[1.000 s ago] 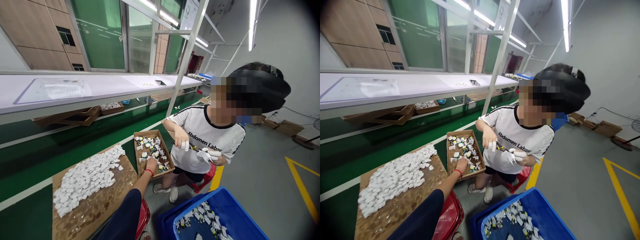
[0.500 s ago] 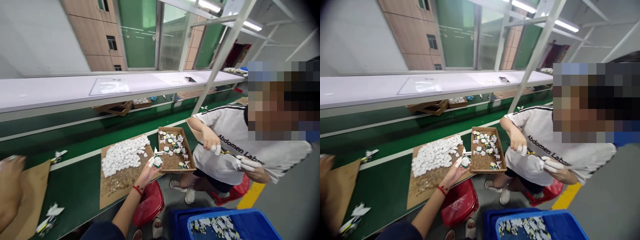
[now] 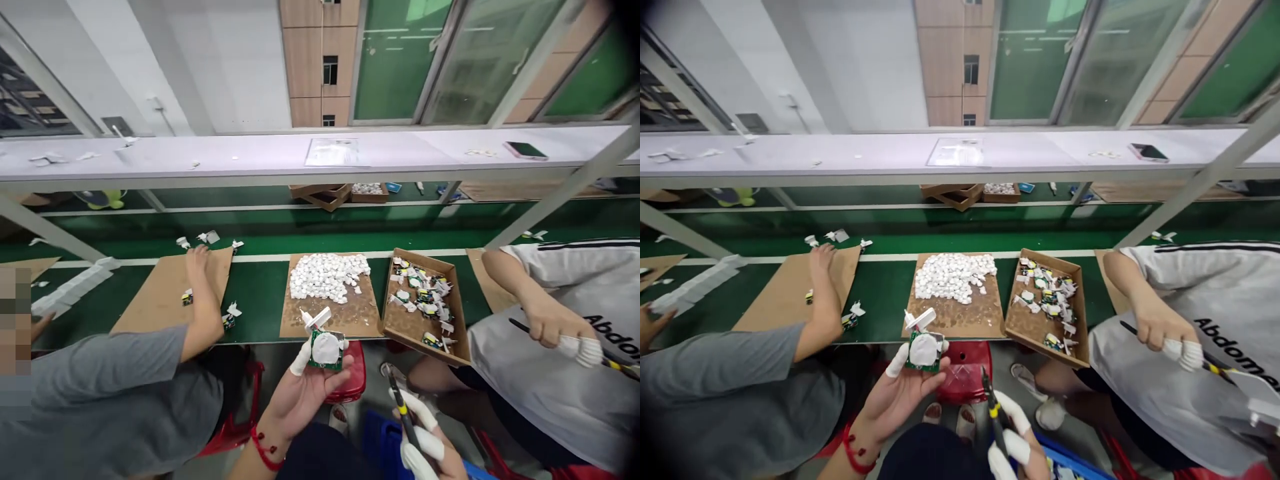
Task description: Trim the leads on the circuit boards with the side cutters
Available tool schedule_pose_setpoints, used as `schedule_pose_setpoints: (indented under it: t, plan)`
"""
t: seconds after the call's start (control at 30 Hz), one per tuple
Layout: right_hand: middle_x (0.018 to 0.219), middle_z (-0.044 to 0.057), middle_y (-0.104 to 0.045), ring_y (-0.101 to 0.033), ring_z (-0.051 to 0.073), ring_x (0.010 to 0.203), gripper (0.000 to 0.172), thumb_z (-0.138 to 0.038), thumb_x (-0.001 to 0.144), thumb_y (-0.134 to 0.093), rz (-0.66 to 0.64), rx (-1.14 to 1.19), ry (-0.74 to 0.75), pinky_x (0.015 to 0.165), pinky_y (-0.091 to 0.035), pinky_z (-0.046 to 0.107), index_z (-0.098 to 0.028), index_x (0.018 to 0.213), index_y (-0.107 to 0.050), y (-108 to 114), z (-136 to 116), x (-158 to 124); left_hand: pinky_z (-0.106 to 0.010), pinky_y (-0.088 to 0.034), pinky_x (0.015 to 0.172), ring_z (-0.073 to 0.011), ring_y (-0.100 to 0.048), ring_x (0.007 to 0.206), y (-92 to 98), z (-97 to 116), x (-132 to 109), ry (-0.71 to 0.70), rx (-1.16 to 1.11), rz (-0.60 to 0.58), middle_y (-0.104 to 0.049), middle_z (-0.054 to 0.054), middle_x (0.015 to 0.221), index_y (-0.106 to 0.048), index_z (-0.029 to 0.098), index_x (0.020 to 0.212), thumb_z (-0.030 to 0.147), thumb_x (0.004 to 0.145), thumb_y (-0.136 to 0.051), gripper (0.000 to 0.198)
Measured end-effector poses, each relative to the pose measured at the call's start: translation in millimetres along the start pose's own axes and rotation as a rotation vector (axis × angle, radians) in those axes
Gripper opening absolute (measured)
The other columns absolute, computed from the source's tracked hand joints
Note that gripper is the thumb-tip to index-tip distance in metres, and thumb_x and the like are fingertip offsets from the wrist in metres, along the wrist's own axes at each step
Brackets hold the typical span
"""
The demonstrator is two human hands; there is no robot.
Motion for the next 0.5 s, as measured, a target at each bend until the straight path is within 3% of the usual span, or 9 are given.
schedule_pose_setpoints:
  t: [0.1, 0.2, 0.3, 0.37, 0.43, 0.5]
  plan:
    - [0.132, 0.013, -0.056, -0.063, 0.027, 0.112, 0.022, -0.022, 0.09, -0.051, -0.072, -0.056, 0.071, 0.087, -0.059, 0.032, -0.023, 0.11, -0.061, -12, -25, 15, -0.026, -0.054, 0.09, -0.0218, -0.068, 0.103, -12.6, 2, -22, -0.048, -0.001, -0.075, -0.072, -0.007, 0.114, -0.071, 0.017, 0.109, 0.041, 0.087, -0.062, 0.034]
    - [0.129, 0.016, -0.056, -0.064, 0.026, 0.112, 0.037, -0.023, 0.089, -0.054, -0.157, -0.116, 0.091, 0.082, -0.06, 0.029, -0.019, 0.125, -0.054, -17, -46, 26, -0.026, -0.055, 0.089, -0.0221, -0.068, 0.104, -20.4, 5, -39, -0.078, 0.054, -0.071, -0.07, -0.007, 0.116, -0.071, 0.017, 0.11, 0.045, 0.086, -0.062, 0.038]
    - [0.123, 0.016, -0.061, -0.067, 0.023, 0.102, 0.046, -0.015, 0.086, -0.052, -0.163, -0.232, 0.131, 0.078, -0.062, 0.029, -0.019, 0.132, -0.049, -10, -64, 37, -0.03, -0.056, 0.083, -0.0239, -0.07, 0.094, -25.2, 9, -52, -0.119, 0.161, -0.025, -0.072, -0.008, 0.112, -0.071, 0.02, 0.111, 0.047, 0.082, -0.066, 0.04]
    - [0.121, 0.012, -0.063, -0.068, 0.024, 0.098, 0.04, -0.012, 0.082, -0.055, -0.153, -0.324, 0.252, 0.079, -0.062, 0.032, -0.025, 0.12, -0.059, -4, -80, 42, -0.03, -0.056, 0.079, -0.0226, -0.071, 0.088, -28.9, 13, -59, -0.153, 0.213, -0.016, -0.074, -0.009, 0.103, -0.071, 0.02, 0.11, 0.049, 0.08, -0.068, 0.042]
    - [0.119, 0.009, -0.065, -0.068, 0.026, 0.094, 0.024, -0.012, 0.076, -0.06, -0.168, -0.395, 0.369, 0.077, -0.062, 0.037, -0.026, 0.095, -0.066, -2, -94, 45, -0.028, -0.055, 0.077, -0.0208, -0.07, 0.086, -31.9, 16, -64, -0.166, 0.233, -0.014, -0.074, -0.009, 0.1, -0.07, 0.022, 0.112, 0.048, 0.078, -0.069, 0.042]
    - [0.119, 0.011, -0.065, -0.067, 0.028, 0.091, 0.01, -0.013, 0.072, -0.065, -0.203, -0.454, 0.445, 0.072, -0.061, 0.039, -0.023, 0.075, -0.064, -2, -103, 48, -0.026, -0.053, 0.075, -0.0198, -0.069, 0.086, -35.4, 19, -67, -0.16, 0.247, -0.023, -0.073, -0.008, 0.101, -0.069, 0.025, 0.114, 0.047, 0.076, -0.072, 0.045]
Point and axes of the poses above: each hand's wrist, its own x-axis towards the middle knuckle, its own y-axis out of the back of the hand, z = x × y, the point moved 9 cm from there along x, towards the middle knuckle
